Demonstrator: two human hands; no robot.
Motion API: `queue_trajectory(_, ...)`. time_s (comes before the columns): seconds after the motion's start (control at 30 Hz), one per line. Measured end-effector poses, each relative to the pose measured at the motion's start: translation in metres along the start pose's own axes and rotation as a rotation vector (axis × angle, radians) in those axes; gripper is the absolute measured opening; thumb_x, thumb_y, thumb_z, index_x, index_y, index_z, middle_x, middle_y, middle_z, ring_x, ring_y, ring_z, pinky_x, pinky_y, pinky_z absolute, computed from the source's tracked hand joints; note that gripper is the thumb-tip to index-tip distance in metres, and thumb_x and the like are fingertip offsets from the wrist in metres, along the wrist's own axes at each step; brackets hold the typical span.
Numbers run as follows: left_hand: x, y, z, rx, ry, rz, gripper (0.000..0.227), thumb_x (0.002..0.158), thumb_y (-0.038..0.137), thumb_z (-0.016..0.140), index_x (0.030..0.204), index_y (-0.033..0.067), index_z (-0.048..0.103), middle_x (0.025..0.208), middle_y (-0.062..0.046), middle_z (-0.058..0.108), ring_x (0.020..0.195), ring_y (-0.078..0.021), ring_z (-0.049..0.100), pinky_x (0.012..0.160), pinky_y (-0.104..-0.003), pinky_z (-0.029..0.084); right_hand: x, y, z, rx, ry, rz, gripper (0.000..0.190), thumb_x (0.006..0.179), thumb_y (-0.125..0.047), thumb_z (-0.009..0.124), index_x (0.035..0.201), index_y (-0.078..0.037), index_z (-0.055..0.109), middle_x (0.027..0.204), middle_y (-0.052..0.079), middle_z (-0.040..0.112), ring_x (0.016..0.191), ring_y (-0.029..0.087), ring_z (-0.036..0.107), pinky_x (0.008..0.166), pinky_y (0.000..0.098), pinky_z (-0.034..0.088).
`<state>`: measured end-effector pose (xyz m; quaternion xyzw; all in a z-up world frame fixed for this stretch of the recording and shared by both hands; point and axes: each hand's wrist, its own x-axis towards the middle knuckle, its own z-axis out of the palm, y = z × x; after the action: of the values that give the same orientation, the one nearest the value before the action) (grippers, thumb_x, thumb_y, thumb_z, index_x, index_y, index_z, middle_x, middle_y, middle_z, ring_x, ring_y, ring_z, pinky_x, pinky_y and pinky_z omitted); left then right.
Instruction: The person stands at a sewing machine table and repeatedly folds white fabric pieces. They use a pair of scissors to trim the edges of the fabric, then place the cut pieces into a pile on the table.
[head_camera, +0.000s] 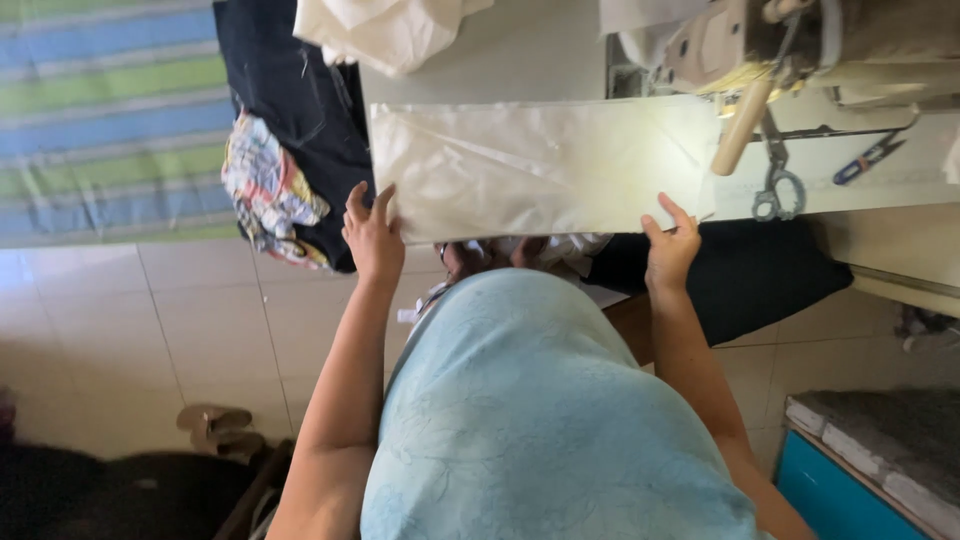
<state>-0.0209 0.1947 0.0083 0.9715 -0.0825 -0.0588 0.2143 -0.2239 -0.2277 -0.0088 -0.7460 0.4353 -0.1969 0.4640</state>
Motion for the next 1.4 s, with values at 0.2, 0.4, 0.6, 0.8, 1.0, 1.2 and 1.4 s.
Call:
queue_trajectory(0.2,0.038,0.102,0.056,0.037,-0.168,0.488,0.047,0.108,0.025,0.047,0.155,0.0252,0.046,0.155,-0.006,0.047,0.147,-0.0292,0.037,0.121,-0.051,0.021,0.003,-0.041,-0.007,0.35,-0.072,0.153,0.077,0.099,-0.001,0.074,0.158,-0.014,0.026,0.145,0.024,0.045,0.134,0.027,0.047,0.12,0.0471,0.036)
queue_trajectory(0.4,0.033,0.122,0.054,0.166,-0.257,0.512,0.051,0.11,0.034,0.034,0.161,0.0294,0.032,0.171,-0.001,0.024,0.157,-0.0364,0.015,0.122,-0.066,-0.001,0.072,-0.019,-0.04,0.322,-0.263,0.335,0.049,0.106,-0.017,0.063,0.151,-0.017,0.043,0.114,0.022,0.064,0.107,0.028,0.067,0.098,0.049,0.053)
queue_trajectory(0.6,0.033,0.15,0.078,0.198,-0.305,0.705,0.064,0.102,0.043,0.046,0.162,0.0335,0.027,0.171,0.001,0.02,0.157,-0.0377,0.012,0.123,-0.068,0.007,0.085,-0.067,-0.033,0.224,-0.507,0.091,0.037,0.088,0.004,0.068,0.124,-0.004,0.072,0.153,0.023,0.048,0.147,0.035,0.039,0.122,0.0508,0.028)
queue_trajectory(0.8,0.035,0.15,0.081,0.189,-0.318,0.679,0.065,0.101,0.048,0.046,0.162,0.0421,0.023,0.173,0.008,0.012,0.158,-0.037,0.005,0.122,-0.071,0.001,0.092,-0.07,-0.028,-0.06,-0.423,-0.307,0.041,0.095,0.006,0.064,0.134,-0.006,0.069,0.152,0.014,0.052,0.143,0.035,0.045,0.118,0.0528,0.035)
queue_trajectory(1.0,0.034,0.172,0.073,0.157,-0.308,0.611,0.048,0.107,0.031,0.04,0.155,0.0259,0.043,0.166,-0.001,0.034,0.157,-0.0337,0.018,0.123,-0.066,0.005,0.029,-0.13,0.067,-0.475,-0.244,-0.409,0.03,0.106,-0.009,0.047,0.123,-0.003,0.07,0.124,0.024,0.066,0.11,0.044,0.063,0.093,0.0585,0.05)
queue_trajectory(1.2,0.062,0.14,0.03,0.524,-0.476,0.176,0.064,0.105,0.053,0.033,0.165,0.0372,0.019,0.173,0.004,0.013,0.157,-0.0401,0.003,0.121,-0.07,0.004,0.017,-0.091,0.088,-0.752,-0.461,-0.563,0.055,0.111,-0.033,0.032,0.164,-0.019,0.03,0.169,0.0,0.031,0.155,0.028,0.027,0.122,0.0686,0.004)
queue_trajectory(1.4,0.064,0.067,0.026,0.288,-0.054,0.122,0.056,0.11,0.039,0.029,0.165,0.0297,0.028,0.172,-0.004,0.022,0.155,-0.048,0.006,0.11,-0.081,-0.008,0.075,-0.058,0.015,-0.83,-0.31,-0.162,0.058,0.109,-0.042,0.038,0.159,-0.012,0.037,0.169,0.005,0.032,0.161,0.026,0.0,0.128,0.0593,-0.006)
